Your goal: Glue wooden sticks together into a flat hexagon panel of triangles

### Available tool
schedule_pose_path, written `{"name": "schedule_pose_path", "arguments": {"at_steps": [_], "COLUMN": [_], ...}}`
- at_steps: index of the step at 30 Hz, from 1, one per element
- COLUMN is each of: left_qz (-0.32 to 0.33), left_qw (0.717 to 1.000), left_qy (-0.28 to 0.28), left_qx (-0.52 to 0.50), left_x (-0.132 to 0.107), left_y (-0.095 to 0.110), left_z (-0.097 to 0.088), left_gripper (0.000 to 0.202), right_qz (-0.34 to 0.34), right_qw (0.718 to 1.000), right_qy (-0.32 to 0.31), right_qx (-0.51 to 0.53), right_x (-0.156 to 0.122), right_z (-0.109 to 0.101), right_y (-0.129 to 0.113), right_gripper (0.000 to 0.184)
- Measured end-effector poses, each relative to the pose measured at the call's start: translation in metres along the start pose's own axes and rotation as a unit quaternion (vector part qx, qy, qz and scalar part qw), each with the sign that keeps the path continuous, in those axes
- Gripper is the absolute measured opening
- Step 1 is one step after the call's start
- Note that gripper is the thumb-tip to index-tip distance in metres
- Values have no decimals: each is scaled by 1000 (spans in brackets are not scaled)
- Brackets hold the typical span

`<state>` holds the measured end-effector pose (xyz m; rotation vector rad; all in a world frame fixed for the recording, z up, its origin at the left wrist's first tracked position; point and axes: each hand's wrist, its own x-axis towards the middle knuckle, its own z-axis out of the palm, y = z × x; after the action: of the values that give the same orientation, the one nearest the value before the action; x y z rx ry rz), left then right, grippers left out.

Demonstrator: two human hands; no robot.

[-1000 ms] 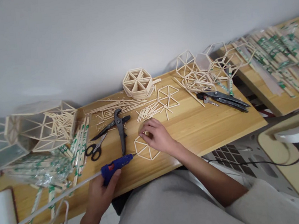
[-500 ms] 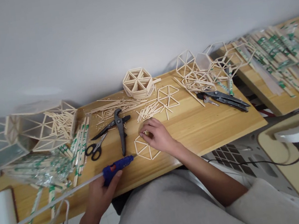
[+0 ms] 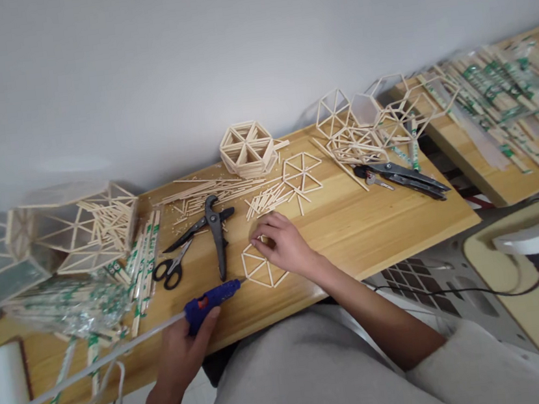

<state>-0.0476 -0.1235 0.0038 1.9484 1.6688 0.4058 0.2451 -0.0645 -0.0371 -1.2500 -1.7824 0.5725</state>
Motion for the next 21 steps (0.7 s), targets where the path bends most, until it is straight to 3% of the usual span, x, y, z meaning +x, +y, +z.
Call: {"name": "schedule_pose_path", "arguments": {"at_steps": [9,15,18,21], "left_qz": [-2,-60,-58,-17], "left_qw": [1000,996,996,998], "left_qy": [28,62,36,-4], "left_qx": [-6,-30,-51,-60], "left_x": [1,3,0,-6], "left_y": [-6,0,4,9], "left_z": [7,8,4,4], "left_gripper": [57,59,58,57], "right_qz": [-1,-4,1,6], "right_qw": [1000,1000,1000,1000], "right_qy": [1,6,8,8], "right_qx": [-1,3,12,16], "right_x": [0,-1,-1,-1], "right_z": [0,1,1,1], "right_y": [0,1,2,2], "right_gripper": [10,9,10,12]}}
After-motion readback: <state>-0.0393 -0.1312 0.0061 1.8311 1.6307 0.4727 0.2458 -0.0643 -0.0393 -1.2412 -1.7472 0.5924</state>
